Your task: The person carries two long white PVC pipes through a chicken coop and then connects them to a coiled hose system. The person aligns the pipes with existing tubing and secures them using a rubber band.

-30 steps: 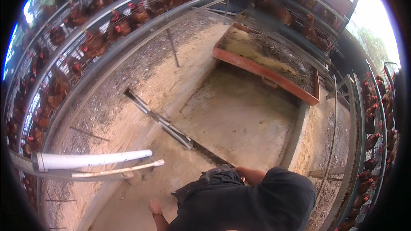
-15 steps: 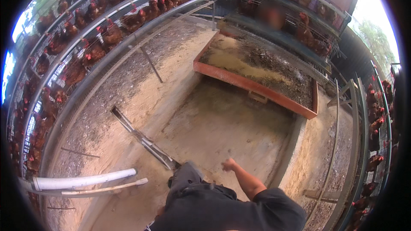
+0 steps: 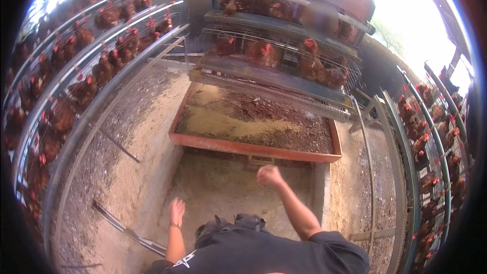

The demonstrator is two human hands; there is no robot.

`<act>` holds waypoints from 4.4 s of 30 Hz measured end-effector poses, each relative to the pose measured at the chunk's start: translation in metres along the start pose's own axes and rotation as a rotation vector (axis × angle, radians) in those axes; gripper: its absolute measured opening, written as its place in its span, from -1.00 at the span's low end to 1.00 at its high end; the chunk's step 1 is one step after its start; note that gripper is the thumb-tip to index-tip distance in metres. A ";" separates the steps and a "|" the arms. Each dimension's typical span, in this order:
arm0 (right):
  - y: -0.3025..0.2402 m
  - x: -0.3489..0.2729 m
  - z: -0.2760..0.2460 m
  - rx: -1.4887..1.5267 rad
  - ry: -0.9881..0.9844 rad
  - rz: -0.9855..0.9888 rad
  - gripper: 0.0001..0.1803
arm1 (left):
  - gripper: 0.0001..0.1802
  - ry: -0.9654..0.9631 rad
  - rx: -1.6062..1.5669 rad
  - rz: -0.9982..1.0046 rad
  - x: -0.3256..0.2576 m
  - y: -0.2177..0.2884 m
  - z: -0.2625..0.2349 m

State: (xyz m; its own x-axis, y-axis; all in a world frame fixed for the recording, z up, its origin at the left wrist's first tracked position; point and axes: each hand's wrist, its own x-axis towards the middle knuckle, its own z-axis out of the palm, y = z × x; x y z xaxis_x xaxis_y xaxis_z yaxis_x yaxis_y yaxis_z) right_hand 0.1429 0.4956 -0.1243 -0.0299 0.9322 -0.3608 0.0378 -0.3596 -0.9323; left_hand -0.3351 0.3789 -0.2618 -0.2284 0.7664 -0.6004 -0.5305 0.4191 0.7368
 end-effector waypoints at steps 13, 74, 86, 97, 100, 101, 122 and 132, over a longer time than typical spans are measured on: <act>-0.430 0.271 -0.183 0.207 0.276 -0.721 -0.70 | -0.51 0.123 -0.136 0.308 0.022 0.139 0.202; -0.590 0.328 0.285 0.355 -0.650 -0.951 -0.44 | -0.79 1.257 -0.236 0.318 -0.065 -0.061 0.234; -0.194 -0.020 0.915 -0.078 -1.046 -1.262 -0.05 | -0.76 2.230 -0.640 0.375 -0.285 -0.181 0.158; -0.011 -0.219 1.019 -0.380 -1.460 -1.600 0.04 | -0.64 2.836 -1.388 0.136 -0.220 -0.110 0.210; 0.035 -0.248 1.026 -0.385 -1.812 -1.398 0.07 | -0.69 2.813 -1.361 0.337 -0.152 -0.062 0.148; 0.050 -0.256 1.021 -0.340 -1.868 -1.489 0.04 | -0.71 2.784 -1.406 0.370 -0.128 -0.046 0.127; 0.191 -0.283 0.919 -0.627 -3.019 -1.952 -0.27 | -0.73 2.852 -1.734 0.417 0.022 0.066 0.014; 0.193 -0.318 0.890 -1.102 -2.994 -2.340 -0.07 | -0.76 2.601 -1.982 0.301 0.046 0.060 -0.004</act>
State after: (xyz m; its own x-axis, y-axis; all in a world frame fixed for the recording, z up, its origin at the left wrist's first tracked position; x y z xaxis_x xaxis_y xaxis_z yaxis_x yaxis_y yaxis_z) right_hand -0.7292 0.0925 -0.2111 0.3189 -0.7886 -0.5257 -0.9433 -0.2101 -0.2571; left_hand -0.3806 0.4377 -0.2461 0.5744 -0.6058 -0.5506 0.2650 -0.4987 0.8252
